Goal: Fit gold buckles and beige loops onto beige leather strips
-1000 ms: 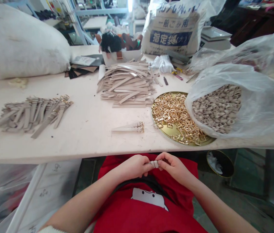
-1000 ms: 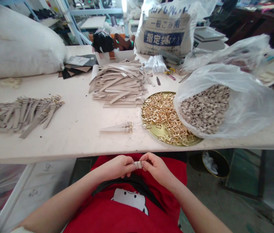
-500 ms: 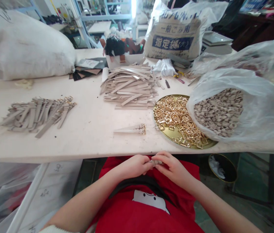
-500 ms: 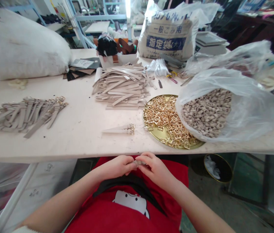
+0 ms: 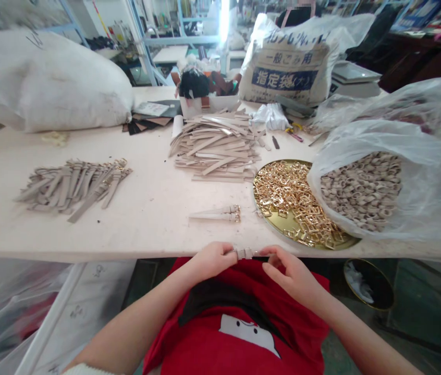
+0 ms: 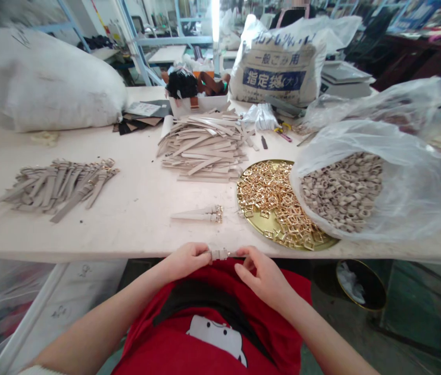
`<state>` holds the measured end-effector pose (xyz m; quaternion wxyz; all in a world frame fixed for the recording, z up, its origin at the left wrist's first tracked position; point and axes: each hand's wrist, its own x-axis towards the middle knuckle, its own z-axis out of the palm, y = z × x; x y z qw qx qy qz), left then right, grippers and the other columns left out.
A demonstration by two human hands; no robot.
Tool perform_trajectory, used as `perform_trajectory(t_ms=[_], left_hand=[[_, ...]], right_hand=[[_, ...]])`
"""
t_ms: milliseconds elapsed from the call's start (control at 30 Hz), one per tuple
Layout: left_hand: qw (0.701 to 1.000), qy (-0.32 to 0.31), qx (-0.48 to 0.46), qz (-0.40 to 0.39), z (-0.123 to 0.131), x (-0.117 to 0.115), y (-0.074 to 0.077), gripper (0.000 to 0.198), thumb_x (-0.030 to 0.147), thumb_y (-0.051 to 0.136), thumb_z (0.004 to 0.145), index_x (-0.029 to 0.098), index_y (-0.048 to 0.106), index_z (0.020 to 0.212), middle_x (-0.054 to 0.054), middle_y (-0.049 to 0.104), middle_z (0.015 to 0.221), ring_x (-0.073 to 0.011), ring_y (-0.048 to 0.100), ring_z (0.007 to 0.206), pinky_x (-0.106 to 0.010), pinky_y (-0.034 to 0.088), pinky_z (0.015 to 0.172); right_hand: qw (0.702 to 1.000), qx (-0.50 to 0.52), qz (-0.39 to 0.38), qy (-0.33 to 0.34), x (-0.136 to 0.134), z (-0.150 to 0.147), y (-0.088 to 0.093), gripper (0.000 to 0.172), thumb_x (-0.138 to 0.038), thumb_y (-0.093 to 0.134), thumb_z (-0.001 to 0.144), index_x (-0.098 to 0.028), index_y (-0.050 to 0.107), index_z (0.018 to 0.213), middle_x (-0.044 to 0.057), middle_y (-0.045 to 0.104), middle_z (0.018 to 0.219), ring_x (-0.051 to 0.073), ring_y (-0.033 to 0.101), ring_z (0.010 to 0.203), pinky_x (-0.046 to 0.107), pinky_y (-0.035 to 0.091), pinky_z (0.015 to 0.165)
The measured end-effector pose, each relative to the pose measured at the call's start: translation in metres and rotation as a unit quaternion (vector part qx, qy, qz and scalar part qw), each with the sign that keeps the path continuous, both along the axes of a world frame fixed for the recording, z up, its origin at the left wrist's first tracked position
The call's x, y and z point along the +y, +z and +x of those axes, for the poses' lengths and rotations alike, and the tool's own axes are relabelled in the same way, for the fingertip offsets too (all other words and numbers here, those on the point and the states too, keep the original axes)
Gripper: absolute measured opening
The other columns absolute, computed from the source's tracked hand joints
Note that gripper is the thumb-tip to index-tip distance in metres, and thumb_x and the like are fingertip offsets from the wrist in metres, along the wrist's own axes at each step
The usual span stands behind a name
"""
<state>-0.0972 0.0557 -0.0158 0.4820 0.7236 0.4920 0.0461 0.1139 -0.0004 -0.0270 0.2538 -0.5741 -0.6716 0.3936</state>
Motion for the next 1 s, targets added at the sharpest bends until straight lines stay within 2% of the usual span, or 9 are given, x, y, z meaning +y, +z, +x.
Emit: perform_trajectory(t_ms=[67,133,333,433,600,667,733,867,1000], left_hand=[[0.993,0.009,0.074,0.095,-0.006,0.021,0.003,0.031,0.032,0.035,0.079,0.015,0.061,0.072,-0.001,0.056,0.062,-0.0137,0.049,0.058,-0.023,0.034,0.055],[0.975,0.023,0.149,0.165,-0.01,0.039,0.005,0.034,0.034,0.034,0.081,0.017,0.062,0.077,-0.004,0.061,0.068,-0.0166,0.053,0.063,-0.025,0.037,0.06],[0.939,0.033,0.235,0.248,-0.022,0.055,0.003,0.034,0.044,0.041,0.08,0.018,0.063,0.083,-0.009,0.065,0.079,-0.0218,0.059,0.074,-0.029,0.041,0.067],[0.924,0.025,0.245,0.293,-0.032,0.071,0.011,0.036,0.047,0.044,0.079,0.017,0.062,0.085,-0.009,0.065,0.085,-0.021,0.059,0.078,-0.029,0.042,0.071],[0.912,0.079,0.238,0.326,-0.03,0.147,0.029,0.029,0.032,0.038,0.087,0.017,0.059,0.099,-0.009,0.06,0.103,-0.0192,0.055,0.096,-0.028,0.039,0.084],[0.91,0.106,0.239,0.322,-0.024,0.178,0.026,0.028,0.027,0.039,0.086,0.015,0.053,0.108,-0.011,0.055,0.112,-0.02,0.052,0.102,-0.03,0.037,0.087],[0.91,0.125,0.242,0.311,-0.019,0.196,0.02,0.027,0.023,0.046,0.083,0.013,0.053,0.107,-0.014,0.055,0.11,-0.0218,0.052,0.102,-0.033,0.038,0.086],[0.912,0.148,0.23,0.305,-0.02,0.198,0.014,0.019,0.021,0.046,0.081,0.011,0.057,0.094,-0.016,0.056,0.106,-0.0246,0.054,0.1,-0.036,0.039,0.084],[0.924,0.152,0.179,0.303,-0.028,0.165,0.028,0.021,0.02,0.037,0.084,0.014,0.054,0.093,-0.01,0.062,0.094,-0.0189,0.058,0.089,-0.03,0.043,0.077]], right_hand=[[0.999,-0.014,0.029,0.008,0.008,-0.002,0.002,0.03,-0.032,0.053,0.077,-0.02,0.052,0.105,0.003,0.059,0.079,0.018,0.056,0.072,0.032,0.044,0.068],[0.997,-0.019,0.07,0.016,0.018,-0.008,0.003,0.027,-0.032,0.052,0.078,-0.021,0.053,0.103,0.005,0.059,0.086,0.019,0.056,0.078,0.033,0.044,0.072],[0.994,-0.017,0.106,0.016,0.052,-0.023,-0.017,0.018,-0.03,0.046,0.082,-0.021,0.057,0.092,0.005,0.062,0.082,0.018,0.057,0.066,0.032,0.045,0.062],[0.993,-0.026,0.118,0.02,0.06,-0.025,-0.031,0.019,-0.031,0.044,0.083,-0.021,0.058,0.093,0.004,0.062,0.078,0.018,0.056,0.064,0.032,0.044,0.06],[0.984,-0.063,0.169,0.006,0.058,-0.028,-0.042,0.017,-0.029,0.043,0.084,-0.02,0.057,0.086,0.004,0.059,0.073,0.018,0.054,0.063,0.032,0.042,0.062],[0.982,-0.065,0.175,0.003,0.058,-0.027,-0.045,0.017,-0.029,0.043,0.084,-0.019,0.057,0.086,0.004,0.059,0.073,0.017,0.053,0.063,0.031,0.042,0.062],[0.983,-0.052,0.178,0.0,0.058,-0.025,-0.047,0.016,-0.028,0.043,0.084,-0.019,0.057,0.085,0.004,0.059,0.074,0.017,0.054,0.065,0.03,0.042,0.063],[0.984,-0.018,0.176,-0.004,0.059,-0.022,-0.051,0.016,-0.027,0.044,0.083,-0.019,0.058,0.086,0.005,0.061,0.077,0.017,0.055,0.069,0.03,0.043,0.065],[0.988,0.018,0.151,-0.032,0.06,-0.023,-0.051,0.018,-0.03,0.047,0.082,-0.019,0.06,0.085,0.005,0.061,0.079,0.017,0.055,0.07,0.031,0.042,0.067]])
